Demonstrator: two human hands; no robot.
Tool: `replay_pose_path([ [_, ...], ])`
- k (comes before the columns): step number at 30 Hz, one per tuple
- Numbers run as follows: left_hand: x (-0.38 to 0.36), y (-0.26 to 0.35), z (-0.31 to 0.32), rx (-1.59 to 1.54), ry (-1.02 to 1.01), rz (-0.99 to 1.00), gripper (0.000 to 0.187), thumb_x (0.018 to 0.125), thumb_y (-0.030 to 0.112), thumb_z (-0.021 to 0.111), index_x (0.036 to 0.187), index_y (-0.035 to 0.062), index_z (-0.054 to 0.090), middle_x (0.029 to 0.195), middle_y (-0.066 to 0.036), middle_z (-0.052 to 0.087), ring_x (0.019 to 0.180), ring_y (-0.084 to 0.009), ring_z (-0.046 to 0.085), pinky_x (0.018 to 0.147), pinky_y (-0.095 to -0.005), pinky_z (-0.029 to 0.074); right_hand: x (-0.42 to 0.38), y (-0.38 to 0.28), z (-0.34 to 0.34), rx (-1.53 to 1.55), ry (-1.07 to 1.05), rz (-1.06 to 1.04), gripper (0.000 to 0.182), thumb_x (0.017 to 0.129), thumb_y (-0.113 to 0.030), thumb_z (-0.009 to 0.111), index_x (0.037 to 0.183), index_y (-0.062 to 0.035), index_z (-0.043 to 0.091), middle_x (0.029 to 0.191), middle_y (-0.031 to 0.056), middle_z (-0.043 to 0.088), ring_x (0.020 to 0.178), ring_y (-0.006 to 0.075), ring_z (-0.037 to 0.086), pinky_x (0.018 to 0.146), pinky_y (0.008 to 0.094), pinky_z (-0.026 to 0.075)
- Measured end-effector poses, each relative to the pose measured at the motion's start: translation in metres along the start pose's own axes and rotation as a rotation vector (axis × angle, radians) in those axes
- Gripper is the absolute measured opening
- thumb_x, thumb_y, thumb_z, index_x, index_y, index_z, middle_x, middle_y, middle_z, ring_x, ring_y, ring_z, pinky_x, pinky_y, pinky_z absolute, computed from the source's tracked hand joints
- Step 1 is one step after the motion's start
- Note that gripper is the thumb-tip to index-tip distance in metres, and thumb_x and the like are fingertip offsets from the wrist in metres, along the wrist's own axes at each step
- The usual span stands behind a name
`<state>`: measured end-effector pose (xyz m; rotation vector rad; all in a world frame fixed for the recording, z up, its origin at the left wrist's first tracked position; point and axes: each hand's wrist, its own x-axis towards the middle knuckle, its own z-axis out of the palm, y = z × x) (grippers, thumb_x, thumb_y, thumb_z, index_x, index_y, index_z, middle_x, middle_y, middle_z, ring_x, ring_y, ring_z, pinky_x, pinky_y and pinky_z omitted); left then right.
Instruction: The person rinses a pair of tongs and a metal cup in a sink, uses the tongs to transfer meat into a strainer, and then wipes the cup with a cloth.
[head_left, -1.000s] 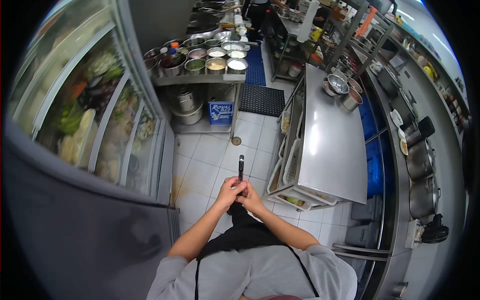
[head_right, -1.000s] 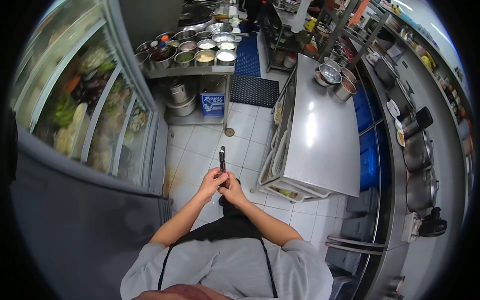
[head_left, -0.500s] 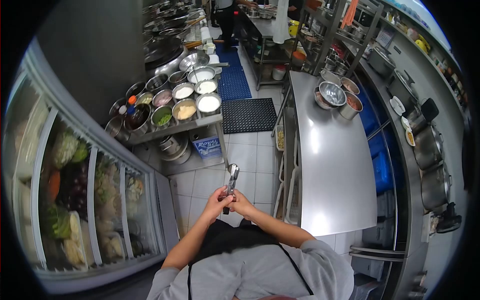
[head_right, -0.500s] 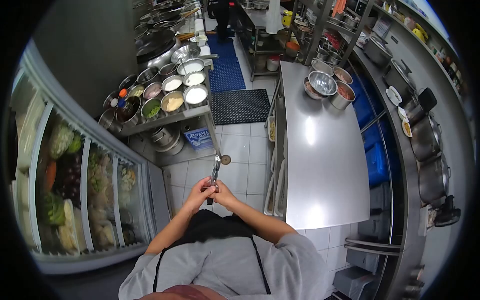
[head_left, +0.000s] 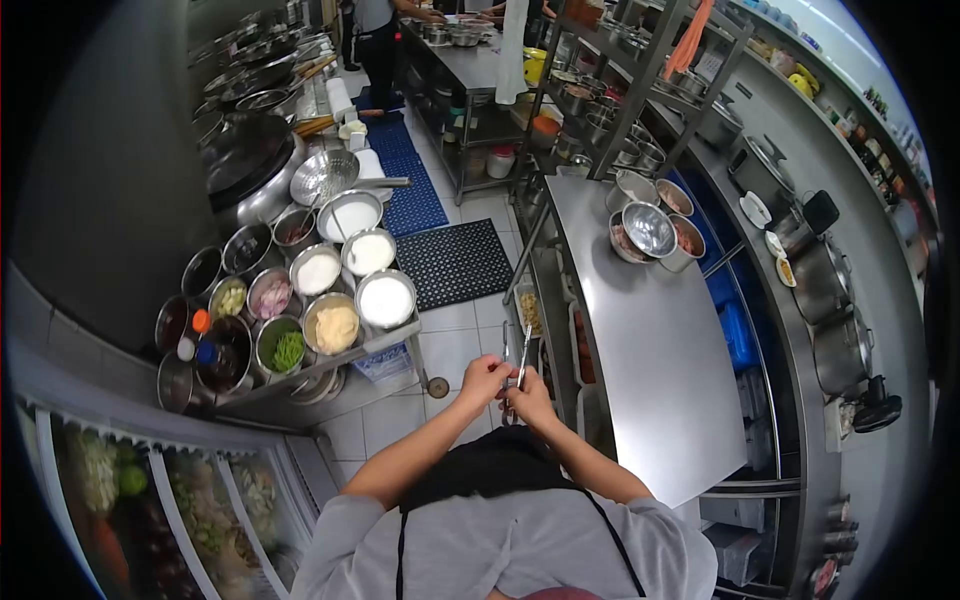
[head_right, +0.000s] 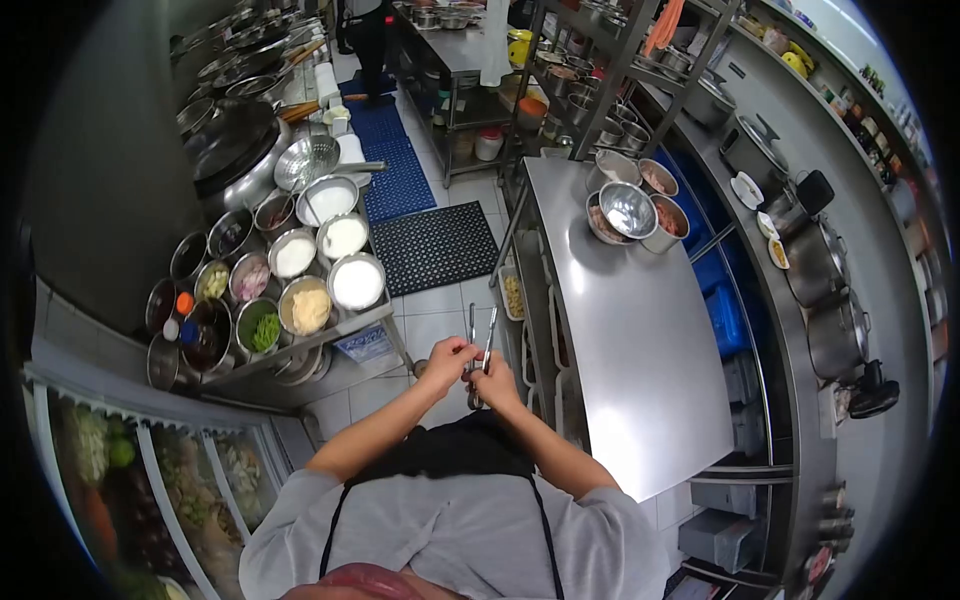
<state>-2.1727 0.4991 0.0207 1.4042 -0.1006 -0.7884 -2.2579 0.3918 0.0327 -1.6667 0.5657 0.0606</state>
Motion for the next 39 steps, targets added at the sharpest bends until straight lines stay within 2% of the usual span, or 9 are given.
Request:
replay_pose_path([
  [2, 0.03, 0.017, 0.005, 0.014, 0.086, 0.054, 0.015, 0.091, 0.015, 0.062, 0.087, 0.0009, 0.065, 0.076, -0.003, 0.063, 0.064, -0.0109, 0.054, 0.055, -0.0278, 0.045, 0.037, 0.008, -0.01, -0.184, 0.09, -0.105, 0.03, 0.08, 0.003, 0.055, 0.109, -0.0008, 0.05, 0.085, 0.0074, 0.063, 0.073, 0.0156, 0.063, 0.058, 0.0304, 0.053],
  [7, 0.124, 0.035, 0.008, 0.06, 0.287, 0.11, 0.015, 0.091, 0.013, 0.061, 0.083, 0.0003, 0.065, 0.072, -0.002, 0.06, 0.063, -0.0103, 0.053, 0.054, -0.0288, 0.042, 0.088, -0.056, -0.02, -0.056, 0.171, -0.205, 0.025, 0.079, -0.008, 0.072, 0.095, -0.0031, 0.054, 0.076, 0.0017, 0.058, 0.066, 0.0077, 0.053, 0.053, 0.0252, 0.042],
  [11, 0.212, 0.034, -0.001, -0.051, 0.347, 0.106, 0.017, 0.09, 0.004, 0.05, 0.086, -0.0012, 0.066, 0.074, -0.005, 0.062, 0.063, -0.0133, 0.056, 0.056, -0.0295, 0.045, 0.187, -0.036, -0.031, -0.121, 0.1, -0.238, 0.022, 0.079, -0.013, 0.074, 0.078, -0.0044, 0.053, 0.066, 0.0009, 0.055, 0.059, 0.0077, 0.05, 0.051, 0.0273, 0.041],
  [17, 0.28, 0.121, -0.01, -0.326, 0.331, 0.058, 0.015, 0.085, 0.004, 0.05, 0.085, -0.0029, 0.063, 0.078, -0.011, 0.065, 0.064, -0.0198, 0.063, 0.056, -0.0316, 0.05, 0.282, -0.119, -0.062, -0.16, 0.023, -0.295, 0.026, 0.08, -0.018, 0.075, 0.076, -0.0055, 0.052, 0.062, 0.0029, 0.058, 0.053, 0.0102, 0.053, 0.046, 0.0281, 0.04],
  [23, 0.338, 0.183, -0.021, -0.371, 0.396, 0.178, 0.019, 0.089, 0.013, 0.052, 0.072, 0.0063, 0.055, 0.063, -0.001, 0.053, 0.05, -0.0109, 0.049, 0.042, -0.0287, 0.037, 0.336, -0.192, -0.063, 0.333, -0.164, -0.129, 0.022, 0.087, -0.015, 0.071, 0.083, -0.0075, 0.051, 0.066, 0.0025, 0.06, 0.052, 0.0101, 0.056, 0.044, 0.0252, 0.043],
  [25, 0.363, 0.189, -0.031, -0.264, 0.432, 0.149, 0.018, 0.089, 0.016, 0.052, 0.08, 0.0024, 0.06, 0.067, -0.005, 0.058, 0.053, -0.0137, 0.054, 0.047, -0.0296, 0.043, 0.357, -0.2, -0.065, 0.434, -0.248, -0.045, 0.021, 0.09, -0.017, 0.069, 0.085, -0.009, 0.05, 0.069, 0.0028, 0.061, 0.052, 0.0115, 0.058, 0.044, 0.0259, 0.047],
  [31, 0.453, 0.205, -0.056, -0.423, 0.62, 0.061, 0.048, 0.098, 0.045, 0.048, 0.075, 0.0037, 0.059, 0.068, -0.007, 0.061, 0.047, -0.017, 0.052, 0.044, -0.0306, 0.045, 0.431, -0.233, -0.066, 0.448, -0.316, 0.019, 0.022, 0.094, -0.022, 0.065, 0.086, -0.009, 0.05, 0.069, 0.0023, 0.059, 0.051, 0.0104, 0.056, 0.042, 0.0249, 0.045],
  [34, 0.496, 0.222, -0.082, -0.381, 0.622, 0.056, 0.046, 0.099, 0.043, 0.045, 0.075, 0.0052, 0.057, 0.069, -0.005, 0.059, 0.051, -0.0174, 0.052, 0.046, -0.0327, 0.044, 0.486, -0.244, -0.051, 0.461, -0.253, 0.007, 0.02, 0.096, -0.024, 0.061, 0.088, -0.0082, 0.052, 0.068, 0.0018, 0.056, 0.049, 0.0101, 0.051, 0.042, 0.0247, 0.044],
  [39, 0.626, 0.199, -0.17, -0.604, 0.751, 0.038, 0.03, 0.093, 0.037, 0.047, 0.102, 0.0096, 0.055, 0.079, -0.003, 0.049, 0.068, -0.0147, 0.048, 0.055, -0.0334, 0.041, 0.584, -0.27, -0.026, 0.219, -0.188, 0.037, 0.018, 0.096, -0.025, 0.059, 0.093, -0.0079, 0.054, 0.068, 0.0007, 0.052, 0.049, 0.0104, 0.047, 0.042, 0.0259, 0.043],
])
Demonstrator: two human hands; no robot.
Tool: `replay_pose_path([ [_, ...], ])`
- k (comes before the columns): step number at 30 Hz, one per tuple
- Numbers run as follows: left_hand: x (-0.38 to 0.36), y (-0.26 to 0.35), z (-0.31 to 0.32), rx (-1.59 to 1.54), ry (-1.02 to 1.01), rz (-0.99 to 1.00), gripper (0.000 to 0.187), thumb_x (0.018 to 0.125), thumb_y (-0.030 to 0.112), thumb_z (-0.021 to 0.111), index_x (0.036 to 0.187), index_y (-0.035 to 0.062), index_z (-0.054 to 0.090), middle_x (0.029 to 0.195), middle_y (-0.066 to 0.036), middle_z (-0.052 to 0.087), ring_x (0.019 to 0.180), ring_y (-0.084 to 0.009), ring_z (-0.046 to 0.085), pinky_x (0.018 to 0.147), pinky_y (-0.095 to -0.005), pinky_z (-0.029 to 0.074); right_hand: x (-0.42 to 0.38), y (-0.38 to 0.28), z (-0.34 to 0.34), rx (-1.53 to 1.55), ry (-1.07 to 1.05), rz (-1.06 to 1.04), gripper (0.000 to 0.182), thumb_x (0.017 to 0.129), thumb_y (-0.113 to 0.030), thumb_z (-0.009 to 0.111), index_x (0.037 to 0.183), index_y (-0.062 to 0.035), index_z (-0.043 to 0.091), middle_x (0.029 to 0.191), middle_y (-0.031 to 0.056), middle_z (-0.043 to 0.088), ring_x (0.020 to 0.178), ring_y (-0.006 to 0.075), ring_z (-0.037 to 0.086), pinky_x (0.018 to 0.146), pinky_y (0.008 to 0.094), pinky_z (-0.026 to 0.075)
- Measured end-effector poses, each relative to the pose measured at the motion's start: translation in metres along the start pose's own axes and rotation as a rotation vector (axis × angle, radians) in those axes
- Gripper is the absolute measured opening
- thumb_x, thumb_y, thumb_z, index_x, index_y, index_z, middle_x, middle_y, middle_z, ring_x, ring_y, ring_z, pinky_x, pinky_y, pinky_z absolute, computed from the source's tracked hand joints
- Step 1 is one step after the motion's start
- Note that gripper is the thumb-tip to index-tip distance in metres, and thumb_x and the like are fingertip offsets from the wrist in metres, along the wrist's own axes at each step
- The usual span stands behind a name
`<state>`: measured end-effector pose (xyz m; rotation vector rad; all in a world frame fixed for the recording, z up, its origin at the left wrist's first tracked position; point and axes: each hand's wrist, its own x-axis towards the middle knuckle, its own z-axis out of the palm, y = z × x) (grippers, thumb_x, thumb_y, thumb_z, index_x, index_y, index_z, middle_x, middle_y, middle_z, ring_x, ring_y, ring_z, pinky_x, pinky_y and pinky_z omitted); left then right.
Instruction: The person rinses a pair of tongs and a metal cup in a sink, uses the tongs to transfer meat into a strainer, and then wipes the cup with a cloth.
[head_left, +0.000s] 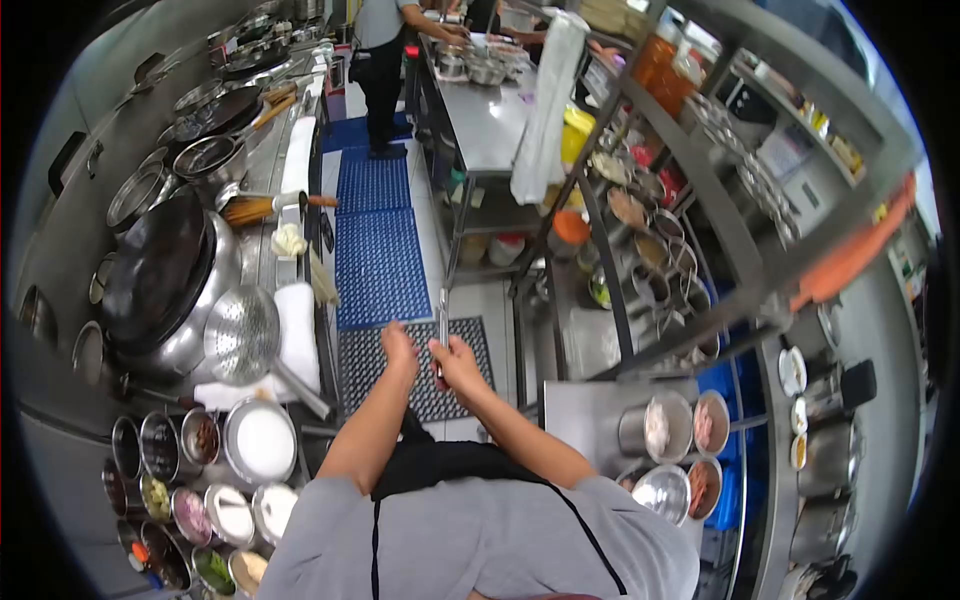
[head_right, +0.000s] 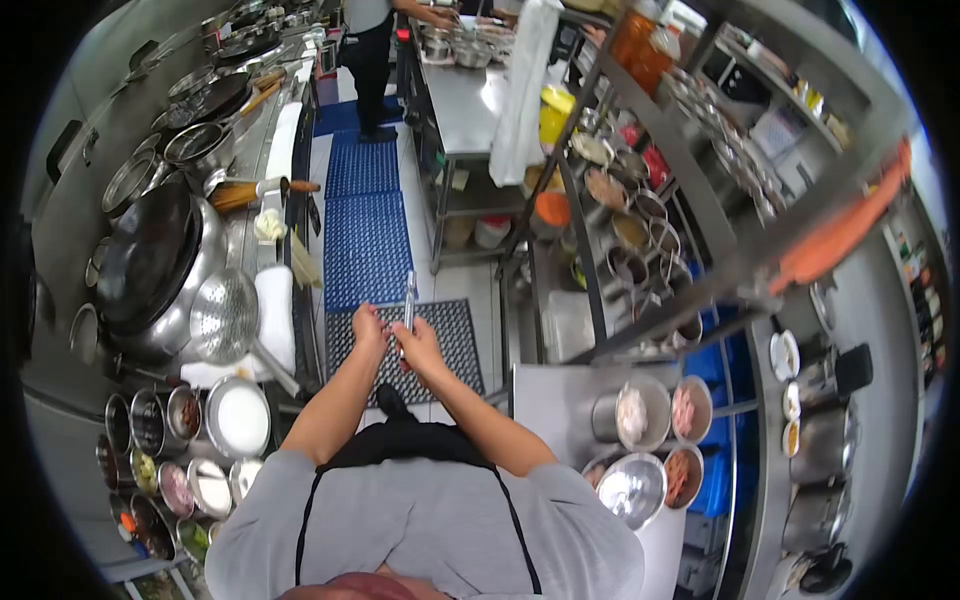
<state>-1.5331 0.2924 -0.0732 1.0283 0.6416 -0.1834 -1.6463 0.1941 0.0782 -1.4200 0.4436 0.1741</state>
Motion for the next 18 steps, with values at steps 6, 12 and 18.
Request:
replay_pose_path([
  [6, 0.06, 0.069, 0.029, -0.033, 0.159, -0.169, 0.03, 0.09, 0.035, 0.053, 0.11, 0.0116, 0.053, 0.1, -0.005, 0.048, 0.081, -0.0189, 0.047, 0.067, -0.0389, 0.045, 0.142, 0.04, -0.019, -0.461, -0.097, -0.081, 0.016, 0.095, -0.022, 0.059, 0.092, -0.0068, 0.055, 0.073, 0.0027, 0.056, 0.062, 0.0102, 0.053, 0.05, 0.0279, 0.043],
  [12, 0.106, 0.076, 0.01, -0.014, -0.039, -0.22, 0.021, 0.089, 0.026, 0.06, 0.105, 0.0131, 0.056, 0.088, -0.003, 0.055, 0.079, -0.0172, 0.055, 0.066, -0.0349, 0.048, 0.209, 0.056, -0.024, -0.549, -0.116, -0.031, 0.026, 0.097, -0.031, 0.055, 0.086, -0.007, 0.06, 0.069, 0.0029, 0.057, 0.048, 0.0114, 0.048, 0.043, 0.0277, 0.038],
  [18, 0.153, 0.062, -0.011, 0.223, -0.21, -0.292, 0.006, 0.089, 0.017, 0.057, 0.084, 0.013, 0.057, 0.073, 0.001, 0.053, 0.059, -0.0108, 0.048, 0.046, -0.0286, 0.04, 0.296, 0.021, -0.009, -0.487, -0.402, 0.375, 0.025, 0.099, -0.027, 0.053, 0.087, -0.0061, 0.06, 0.063, 0.0045, 0.054, 0.044, 0.0119, 0.045, 0.036, 0.0276, 0.033],
])
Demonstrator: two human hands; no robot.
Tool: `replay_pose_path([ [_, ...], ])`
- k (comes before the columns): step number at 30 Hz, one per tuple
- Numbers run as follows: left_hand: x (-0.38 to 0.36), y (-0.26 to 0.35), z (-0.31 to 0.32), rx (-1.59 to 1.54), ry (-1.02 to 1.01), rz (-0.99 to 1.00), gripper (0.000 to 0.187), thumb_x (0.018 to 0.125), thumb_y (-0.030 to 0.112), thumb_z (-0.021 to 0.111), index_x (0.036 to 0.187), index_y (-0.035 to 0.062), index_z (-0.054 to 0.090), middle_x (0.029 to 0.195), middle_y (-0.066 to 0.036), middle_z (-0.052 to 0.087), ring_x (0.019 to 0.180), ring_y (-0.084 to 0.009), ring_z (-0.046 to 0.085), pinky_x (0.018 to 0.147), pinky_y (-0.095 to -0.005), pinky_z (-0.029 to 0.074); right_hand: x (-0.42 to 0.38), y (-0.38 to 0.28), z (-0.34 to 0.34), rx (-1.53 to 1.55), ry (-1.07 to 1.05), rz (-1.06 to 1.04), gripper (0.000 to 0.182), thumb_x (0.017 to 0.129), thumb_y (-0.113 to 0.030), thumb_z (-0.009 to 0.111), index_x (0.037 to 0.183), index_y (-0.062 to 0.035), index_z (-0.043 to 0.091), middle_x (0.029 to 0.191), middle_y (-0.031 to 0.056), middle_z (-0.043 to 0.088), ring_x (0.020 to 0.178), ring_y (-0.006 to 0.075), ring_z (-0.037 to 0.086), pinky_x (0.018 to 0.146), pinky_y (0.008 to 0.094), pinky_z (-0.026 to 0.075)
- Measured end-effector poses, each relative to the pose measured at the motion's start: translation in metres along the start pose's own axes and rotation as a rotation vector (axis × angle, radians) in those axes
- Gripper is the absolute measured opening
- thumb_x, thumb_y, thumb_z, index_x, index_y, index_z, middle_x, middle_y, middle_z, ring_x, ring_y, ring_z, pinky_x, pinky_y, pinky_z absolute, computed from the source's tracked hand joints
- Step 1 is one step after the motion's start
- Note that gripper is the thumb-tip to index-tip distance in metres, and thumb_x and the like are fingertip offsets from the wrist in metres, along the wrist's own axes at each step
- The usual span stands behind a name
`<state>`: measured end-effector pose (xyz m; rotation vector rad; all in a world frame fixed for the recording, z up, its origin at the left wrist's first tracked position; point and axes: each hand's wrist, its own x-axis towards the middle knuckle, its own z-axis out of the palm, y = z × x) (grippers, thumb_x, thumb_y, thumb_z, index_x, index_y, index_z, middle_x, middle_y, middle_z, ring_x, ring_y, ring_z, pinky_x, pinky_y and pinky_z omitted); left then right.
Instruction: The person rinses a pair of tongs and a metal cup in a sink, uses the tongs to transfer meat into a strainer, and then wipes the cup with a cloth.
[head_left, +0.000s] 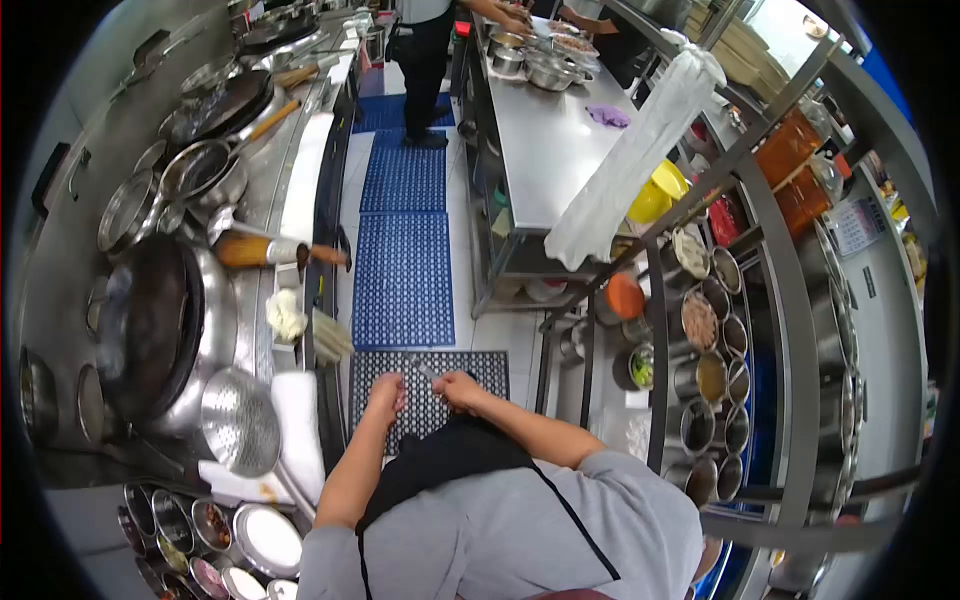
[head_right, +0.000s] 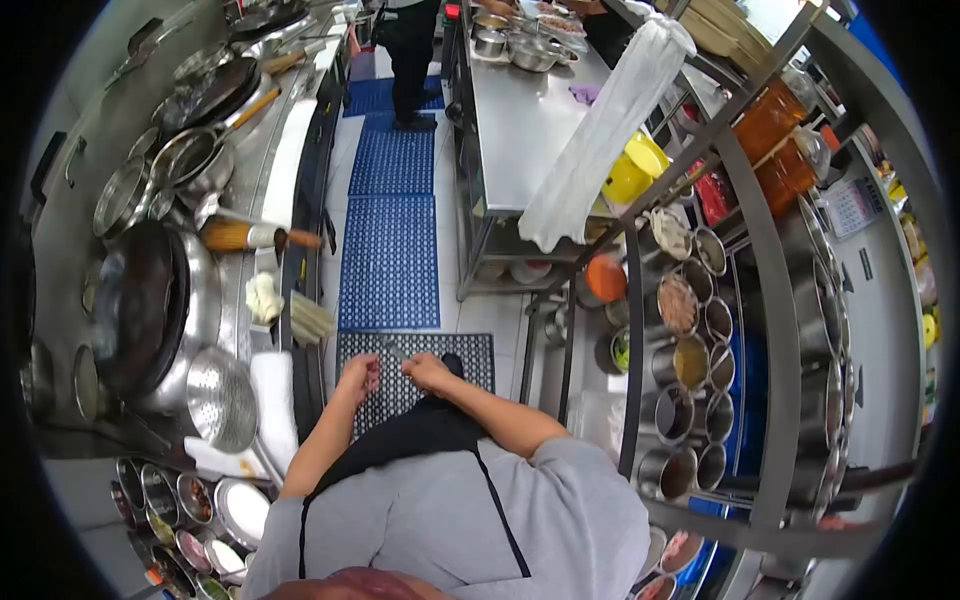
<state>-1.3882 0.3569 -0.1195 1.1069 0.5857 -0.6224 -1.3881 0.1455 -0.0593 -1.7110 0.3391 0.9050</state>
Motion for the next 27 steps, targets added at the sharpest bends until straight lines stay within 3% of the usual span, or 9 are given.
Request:
replay_pose_path([
  [3, -0.003, 0.031, 0.039, 0.043, 0.282, -0.123, 0.009, 0.09, 0.016, 0.056, 0.082, 0.0117, 0.058, 0.068, 0.0, 0.051, 0.054, -0.0106, 0.046, 0.043, -0.0275, 0.038, 0.018, -0.045, -0.03, -0.055, 0.104, -0.293, 0.034, 0.088, -0.029, 0.069, 0.112, -0.0069, 0.057, 0.066, 0.0068, 0.06, 0.053, 0.0172, 0.057, 0.05, 0.0342, 0.045],
  [6, 0.017, 0.062, 0.059, 0.189, 0.267, -0.114, 0.009, 0.09, 0.015, 0.057, 0.082, 0.0095, 0.058, 0.067, 0.001, 0.051, 0.054, -0.01, 0.046, 0.042, -0.0253, 0.037, 0.034, -0.094, -0.07, -0.053, 0.23, -0.538, 0.06, 0.08, -0.031, 0.078, 0.126, -0.0031, 0.051, 0.081, 0.0098, 0.065, 0.073, 0.0229, 0.063, 0.068, 0.039, 0.049],
  [7, 0.023, 0.075, 0.069, 0.197, 0.26, -0.083, 0.009, 0.09, 0.015, 0.057, 0.083, 0.0093, 0.059, 0.067, 0.002, 0.051, 0.054, -0.0097, 0.047, 0.042, -0.0253, 0.037, 0.047, -0.104, -0.08, -0.031, 0.256, -0.589, 0.048, 0.082, -0.028, 0.077, 0.116, 0.0003, 0.058, 0.079, 0.009, 0.065, 0.068, 0.0199, 0.063, 0.062, 0.0359, 0.049],
  [10, 0.05, 0.116, 0.094, 0.166, 0.22, -0.001, 0.008, 0.091, 0.018, 0.058, 0.092, 0.0099, 0.062, 0.074, 0.002, 0.056, 0.061, -0.0085, 0.051, 0.048, -0.0255, 0.042, 0.065, -0.142, -0.12, 0.212, -0.079, -0.231, 0.019, 0.087, -0.02, 0.071, 0.087, -0.002, 0.064, 0.072, 0.0053, 0.063, 0.056, 0.0103, 0.057, 0.048, 0.0251, 0.044],
  [14, 0.08, 0.17, 0.117, 0.137, 0.222, 0.024, 0.015, 0.092, 0.02, 0.058, 0.103, 0.0111, 0.062, 0.089, 0.0, 0.062, 0.079, -0.0117, 0.058, 0.067, -0.029, 0.049, 0.112, -0.165, -0.127, 0.321, -0.093, -0.349, 0.022, 0.091, -0.024, 0.066, 0.085, -0.0035, 0.062, 0.064, 0.003, 0.058, 0.045, 0.0109, 0.05, 0.04, 0.0261, 0.039],
  [17, 0.11, 0.196, 0.111, 0.005, 0.196, -0.013, 0.017, 0.091, 0.022, 0.058, 0.103, 0.0109, 0.062, 0.094, -0.002, 0.063, 0.084, -0.0153, 0.059, 0.076, -0.0337, 0.05, 0.121, -0.203, -0.136, 0.292, -0.221, -0.128, 0.025, 0.092, -0.031, 0.065, 0.089, -0.0065, 0.061, 0.061, -0.0003, 0.053, 0.042, 0.0091, 0.044, 0.035, 0.0259, 0.032],
  [21, 0.143, 0.246, 0.101, -0.134, 0.087, 0.046, 0.022, 0.09, 0.024, 0.059, 0.104, 0.0084, 0.063, 0.099, -0.005, 0.064, 0.094, -0.0206, 0.06, 0.087, -0.0419, 0.047, 0.157, -0.239, -0.129, 0.218, -0.22, -0.165, 0.037, 0.094, -0.042, 0.062, 0.085, -0.0068, 0.057, 0.058, -0.0009, 0.047, 0.039, 0.0087, 0.039, 0.033, 0.026, 0.027],
  [26, 0.175, 0.319, 0.088, -0.26, 0.06, 0.135, 0.022, 0.089, 0.022, 0.062, 0.106, 0.008, 0.062, 0.097, -0.006, 0.065, 0.091, -0.0209, 0.062, 0.081, -0.0383, 0.05, 0.194, -0.307, -0.162, -0.095, -0.11, -0.324, 0.04, 0.093, -0.047, 0.063, 0.099, -0.0086, 0.055, 0.063, 0.0034, 0.056, 0.044, 0.0095, 0.05, 0.037, 0.0268, 0.038],
  [27, 0.177, 0.332, 0.084, -0.275, 0.047, 0.152, 0.022, 0.089, 0.022, 0.062, 0.106, 0.0079, 0.062, 0.097, -0.006, 0.065, 0.091, -0.0209, 0.062, 0.08, -0.0377, 0.05, 0.217, -0.313, -0.174, -0.378, -0.03, -0.386, 0.041, 0.091, -0.044, 0.065, 0.106, -0.0071, 0.056, 0.072, 0.01, 0.065, 0.058, 0.0202, 0.063, 0.051, 0.0367, 0.049],
])
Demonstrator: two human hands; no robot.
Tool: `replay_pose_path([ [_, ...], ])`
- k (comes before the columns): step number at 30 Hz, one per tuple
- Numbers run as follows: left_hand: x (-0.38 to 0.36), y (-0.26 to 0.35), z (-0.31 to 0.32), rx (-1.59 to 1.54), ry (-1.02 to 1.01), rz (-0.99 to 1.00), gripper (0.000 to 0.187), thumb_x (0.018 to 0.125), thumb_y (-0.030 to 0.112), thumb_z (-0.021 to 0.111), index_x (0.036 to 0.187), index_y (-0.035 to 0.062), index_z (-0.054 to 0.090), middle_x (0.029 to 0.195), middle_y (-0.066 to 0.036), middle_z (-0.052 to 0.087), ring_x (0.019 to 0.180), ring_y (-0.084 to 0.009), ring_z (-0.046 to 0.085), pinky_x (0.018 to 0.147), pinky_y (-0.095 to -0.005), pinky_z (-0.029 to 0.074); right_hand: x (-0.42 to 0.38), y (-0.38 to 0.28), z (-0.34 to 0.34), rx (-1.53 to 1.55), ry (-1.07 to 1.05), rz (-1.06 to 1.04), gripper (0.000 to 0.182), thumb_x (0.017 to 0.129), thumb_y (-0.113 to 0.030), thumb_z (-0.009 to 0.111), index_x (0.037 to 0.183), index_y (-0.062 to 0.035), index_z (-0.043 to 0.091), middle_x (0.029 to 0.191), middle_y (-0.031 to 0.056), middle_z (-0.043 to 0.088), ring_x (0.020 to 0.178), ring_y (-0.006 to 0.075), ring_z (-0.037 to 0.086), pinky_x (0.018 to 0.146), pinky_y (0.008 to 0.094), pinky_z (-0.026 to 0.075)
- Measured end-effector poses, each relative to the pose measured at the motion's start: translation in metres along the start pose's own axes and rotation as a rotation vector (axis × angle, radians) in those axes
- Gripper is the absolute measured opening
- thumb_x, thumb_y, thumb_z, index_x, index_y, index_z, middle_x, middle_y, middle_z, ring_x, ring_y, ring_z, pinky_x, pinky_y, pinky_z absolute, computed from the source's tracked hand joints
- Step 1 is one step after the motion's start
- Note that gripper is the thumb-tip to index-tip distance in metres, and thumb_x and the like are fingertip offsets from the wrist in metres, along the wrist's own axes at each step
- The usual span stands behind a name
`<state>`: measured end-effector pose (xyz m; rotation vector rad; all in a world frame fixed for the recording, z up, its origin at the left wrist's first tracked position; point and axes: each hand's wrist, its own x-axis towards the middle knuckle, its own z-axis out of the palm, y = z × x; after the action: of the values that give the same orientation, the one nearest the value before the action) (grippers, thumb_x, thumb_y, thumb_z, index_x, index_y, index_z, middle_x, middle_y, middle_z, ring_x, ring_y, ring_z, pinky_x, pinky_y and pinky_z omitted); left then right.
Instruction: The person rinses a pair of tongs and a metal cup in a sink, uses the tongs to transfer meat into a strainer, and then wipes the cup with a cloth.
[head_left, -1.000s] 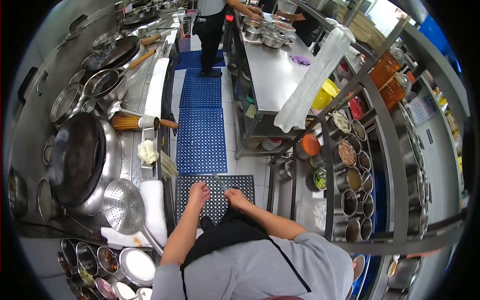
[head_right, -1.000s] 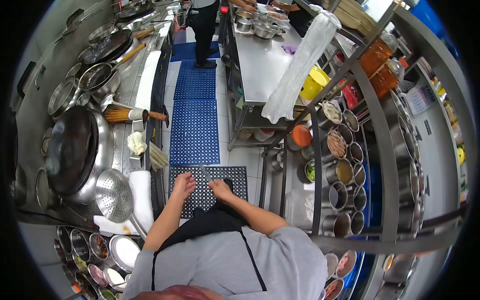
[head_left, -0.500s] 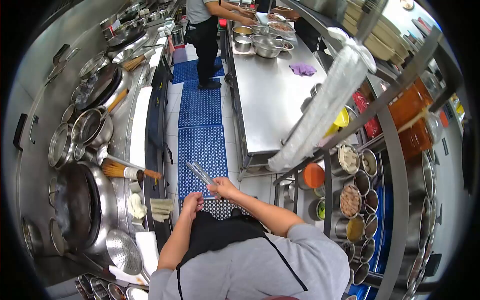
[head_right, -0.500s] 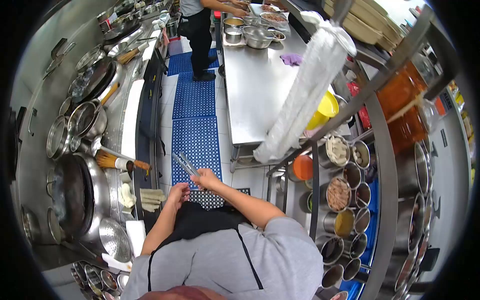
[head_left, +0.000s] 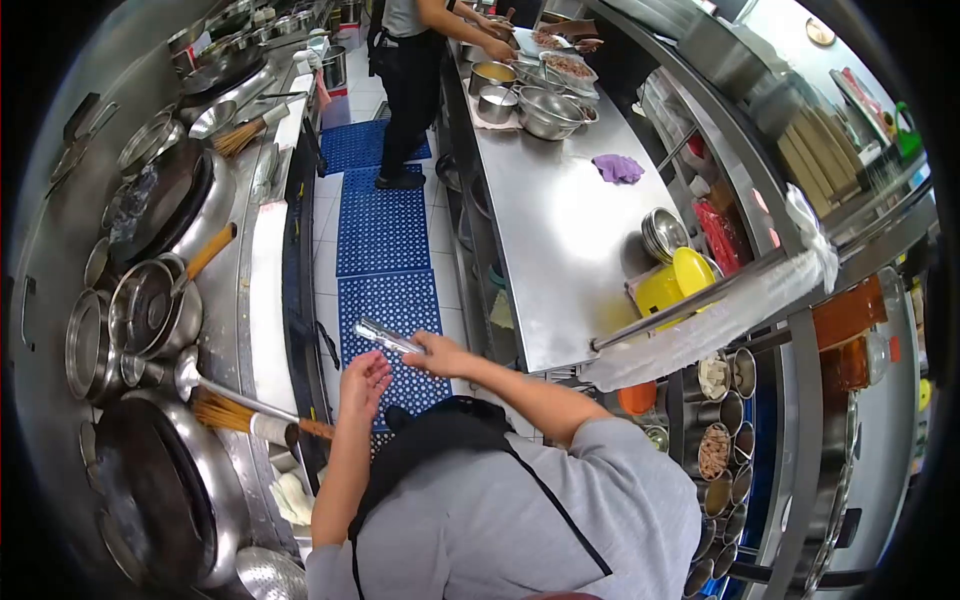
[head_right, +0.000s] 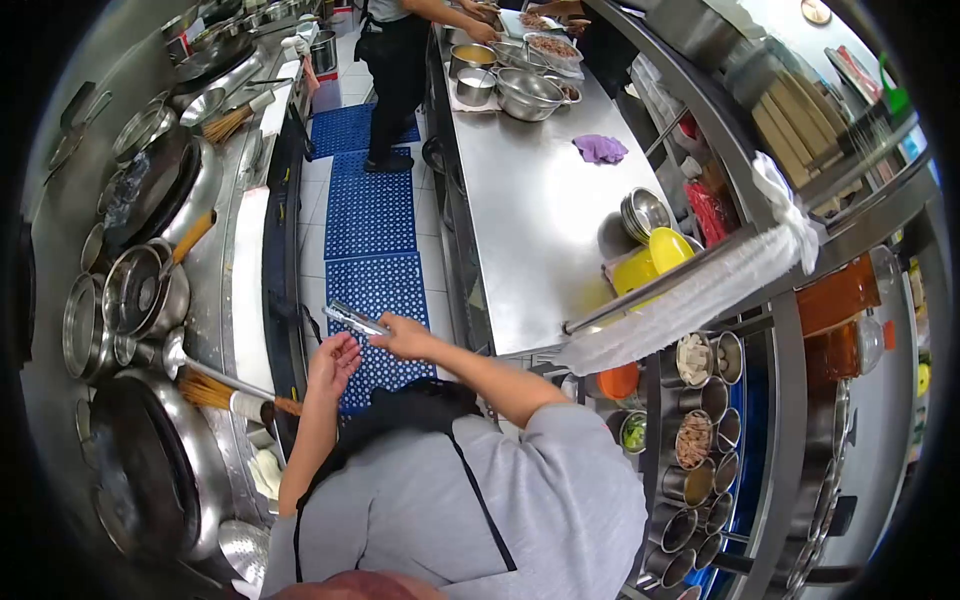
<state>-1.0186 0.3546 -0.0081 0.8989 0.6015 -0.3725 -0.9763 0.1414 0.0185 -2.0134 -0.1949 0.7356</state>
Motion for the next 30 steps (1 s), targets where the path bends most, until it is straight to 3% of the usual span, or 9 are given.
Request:
replay_pose_path([
  [2, 0.005, 0.025, 0.006, -0.011, 0.011, 0.025, 0.022, 0.09, 0.02, 0.062, 0.107, 0.0072, 0.062, 0.095, -0.007, 0.065, 0.09, -0.0203, 0.063, 0.077, -0.0367, 0.052, 0.016, -0.011, -0.03, -0.481, 0.24, -0.147, 0.04, 0.089, -0.039, 0.066, 0.109, -0.0062, 0.057, 0.085, 0.0165, 0.069, 0.08, 0.0333, 0.068, 0.07, 0.0463, 0.051],
  [4, 0.018, 0.043, 0.012, -0.017, 0.006, 0.054, 0.023, 0.09, 0.02, 0.062, 0.108, 0.0065, 0.062, 0.094, -0.007, 0.064, 0.09, -0.0203, 0.063, 0.077, -0.0362, 0.053, 0.022, -0.039, -0.075, -0.495, 0.284, -0.038, 0.034, 0.088, -0.034, 0.065, 0.109, -0.0064, 0.059, 0.097, 0.0192, 0.069, 0.093, 0.0401, 0.066, 0.079, 0.0511, 0.05],
  [9, 0.076, 0.053, -0.007, -0.051, 0.122, 0.019, 0.02, 0.092, 0.021, 0.061, 0.105, 0.0068, 0.063, 0.09, -0.005, 0.066, 0.078, -0.0178, 0.065, 0.069, -0.0315, 0.055, 0.057, -0.065, -0.207, -0.644, 0.572, 0.111, 0.036, 0.09, -0.038, 0.062, 0.103, -0.0042, 0.064, 0.093, 0.0224, 0.069, 0.089, 0.0406, 0.067, 0.078, 0.0498, 0.052],
  [12, 0.114, 0.048, -0.029, 0.059, 0.183, -0.01, 0.023, 0.089, 0.023, 0.065, 0.107, 0.0075, 0.062, 0.094, -0.006, 0.065, 0.087, -0.0194, 0.063, 0.074, -0.0318, 0.053, 0.072, -0.081, -0.29, -0.708, 0.696, 0.19, 0.04, 0.09, -0.041, 0.062, 0.095, -0.0014, 0.066, 0.089, 0.0238, 0.069, 0.086, 0.0412, 0.067, 0.076, 0.0496, 0.053],
  [17, 0.182, 0.03, -0.104, 0.217, 0.428, -0.218, 0.007, 0.088, 0.016, 0.058, 0.092, 0.0117, 0.061, 0.068, 0.0, 0.06, 0.057, -0.0139, 0.057, 0.05, -0.0286, 0.047, 0.087, -0.078, -0.401, -0.827, 0.892, 0.201, 0.039, 0.087, -0.04, 0.066, 0.09, -0.0005, 0.067, 0.084, 0.0226, 0.069, 0.081, 0.0406, 0.068, 0.073, 0.0496, 0.053],
  [23, 0.19, 0.072, -0.102, 0.94, 0.349, -0.1, 0.01, 0.088, 0.009, 0.049, 0.082, 0.0095, 0.058, 0.059, -0.001, 0.05, 0.045, -0.0128, 0.046, 0.037, -0.0278, 0.033, 0.074, -0.086, -0.492, -0.924, 0.97, 0.314, 0.03, 0.086, -0.03, 0.068, 0.084, 0.0002, 0.07, 0.081, 0.0204, 0.07, 0.078, 0.0375, 0.069, 0.071, 0.0469, 0.054],
  [26, 0.216, 0.095, -0.094, 0.975, 0.297, -0.062, 0.013, 0.087, 0.007, 0.047, 0.08, 0.0086, 0.057, 0.059, -0.002, 0.05, 0.044, -0.0125, 0.045, 0.037, -0.027, 0.031, 0.085, -0.091, -0.525, -0.994, 0.941, 0.303, 0.026, 0.084, -0.026, 0.069, 0.081, -0.0006, 0.071, 0.08, 0.0199, 0.07, 0.076, 0.0359, 0.07, 0.07, 0.0452, 0.055],
  [27, 0.232, 0.1, -0.098, 0.969, 0.297, -0.061, 0.012, 0.087, 0.009, 0.05, 0.08, 0.0051, 0.059, 0.062, -0.004, 0.055, 0.049, -0.0162, 0.051, 0.043, -0.0303, 0.039, 0.091, -0.095, -0.531, -1.055, 0.942, 0.284, 0.015, 0.081, -0.017, 0.068, 0.078, -0.0033, 0.073, 0.078, 0.0182, 0.07, 0.075, 0.0341, 0.07, 0.069, 0.0439, 0.055],
  [30, 0.302, 0.106, -0.121, 1.247, 0.358, -0.024, 0.013, 0.085, 0.012, 0.056, 0.085, 0.0008, 0.064, 0.069, -0.008, 0.062, 0.059, -0.019, 0.059, 0.055, -0.0335, 0.047, 0.122, -0.093, -0.554, -1.196, 0.844, 0.293, 0.009, 0.076, -0.01, 0.066, 0.079, -0.0058, 0.074, 0.078, 0.016, 0.071, 0.074, 0.0321, 0.071, 0.067, 0.043, 0.056],
])
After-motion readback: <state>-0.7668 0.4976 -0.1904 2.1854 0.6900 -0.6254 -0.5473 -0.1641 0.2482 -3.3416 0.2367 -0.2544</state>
